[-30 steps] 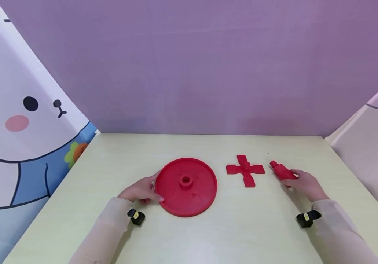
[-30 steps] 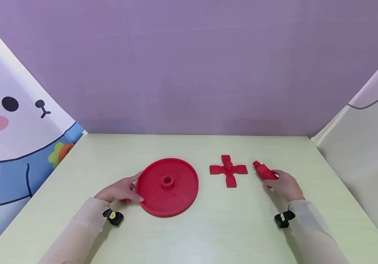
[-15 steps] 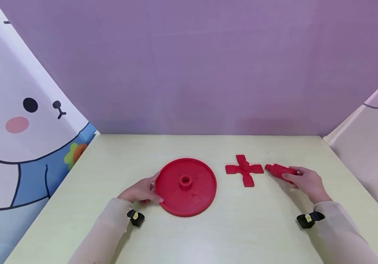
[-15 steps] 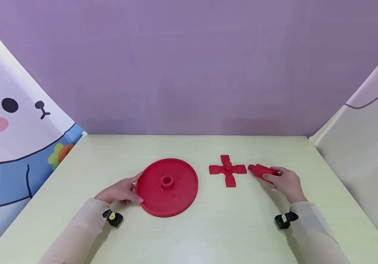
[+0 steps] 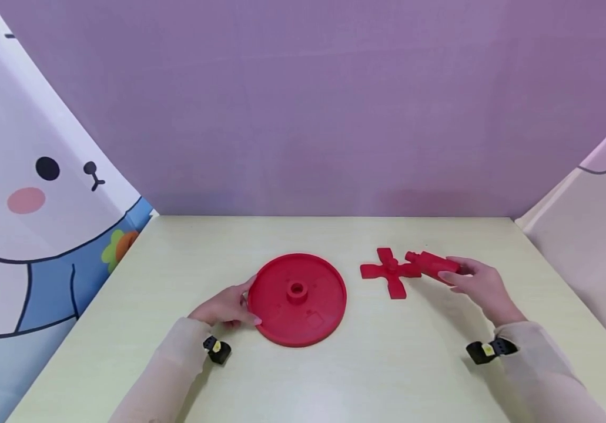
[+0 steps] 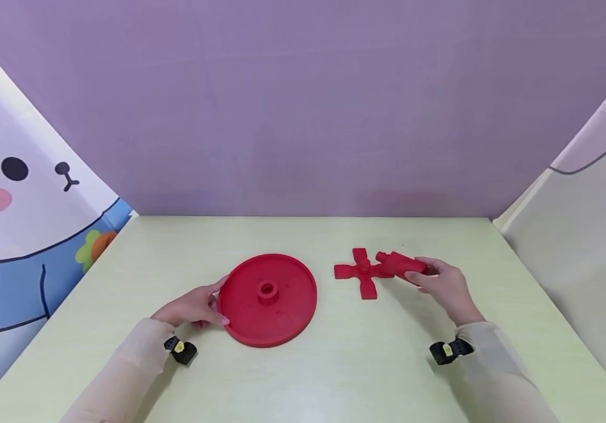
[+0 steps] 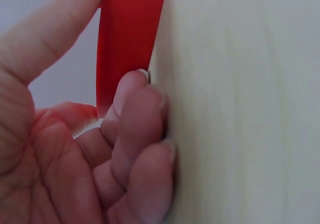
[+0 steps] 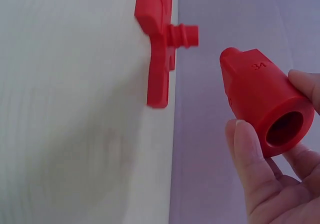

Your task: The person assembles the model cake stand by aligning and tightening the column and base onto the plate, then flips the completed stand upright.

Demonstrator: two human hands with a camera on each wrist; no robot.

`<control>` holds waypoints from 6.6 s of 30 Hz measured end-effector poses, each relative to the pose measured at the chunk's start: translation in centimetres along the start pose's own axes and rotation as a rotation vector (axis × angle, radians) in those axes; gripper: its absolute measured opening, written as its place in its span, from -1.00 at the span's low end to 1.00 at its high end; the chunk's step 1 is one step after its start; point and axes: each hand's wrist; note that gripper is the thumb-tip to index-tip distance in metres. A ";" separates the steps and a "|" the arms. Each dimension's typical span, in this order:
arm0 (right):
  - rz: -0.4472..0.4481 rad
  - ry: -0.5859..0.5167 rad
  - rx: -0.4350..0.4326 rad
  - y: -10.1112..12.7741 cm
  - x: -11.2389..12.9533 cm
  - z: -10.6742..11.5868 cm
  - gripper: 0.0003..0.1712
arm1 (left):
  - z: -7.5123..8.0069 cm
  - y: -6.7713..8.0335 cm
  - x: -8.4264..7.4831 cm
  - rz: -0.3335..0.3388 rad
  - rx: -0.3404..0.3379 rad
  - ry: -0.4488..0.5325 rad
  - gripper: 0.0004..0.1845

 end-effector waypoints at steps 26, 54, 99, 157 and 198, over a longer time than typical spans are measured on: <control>0.094 0.082 0.114 -0.4 1.0 -4.8 -0.33 | -0.1 -0.3 -0.3 0.020 -0.009 0.001 0.07; 0.186 0.040 0.225 -0.3 2.6 -10.7 -0.39 | -0.4 -0.1 -0.2 0.043 -0.022 -0.017 0.08; 0.175 0.047 0.336 -1.7 6.3 -16.6 -0.38 | -0.4 0.1 -0.5 0.038 -0.002 -0.008 0.10; 0.301 0.054 0.340 -1.8 10.8 -21.3 -0.41 | -0.3 0.2 -0.4 0.036 0.003 -0.013 0.10; 0.199 -0.462 0.369 -2.4 5.8 -23.0 -0.36 | -0.3 -0.1 -0.4 0.023 0.008 0.014 0.11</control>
Point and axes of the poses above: each hand's wrist, its own y-axis away from the middle knuckle, its own z-axis out of the back of the hand, x = y × z, and after that the axes turned 10 degrees about -y, right-handed
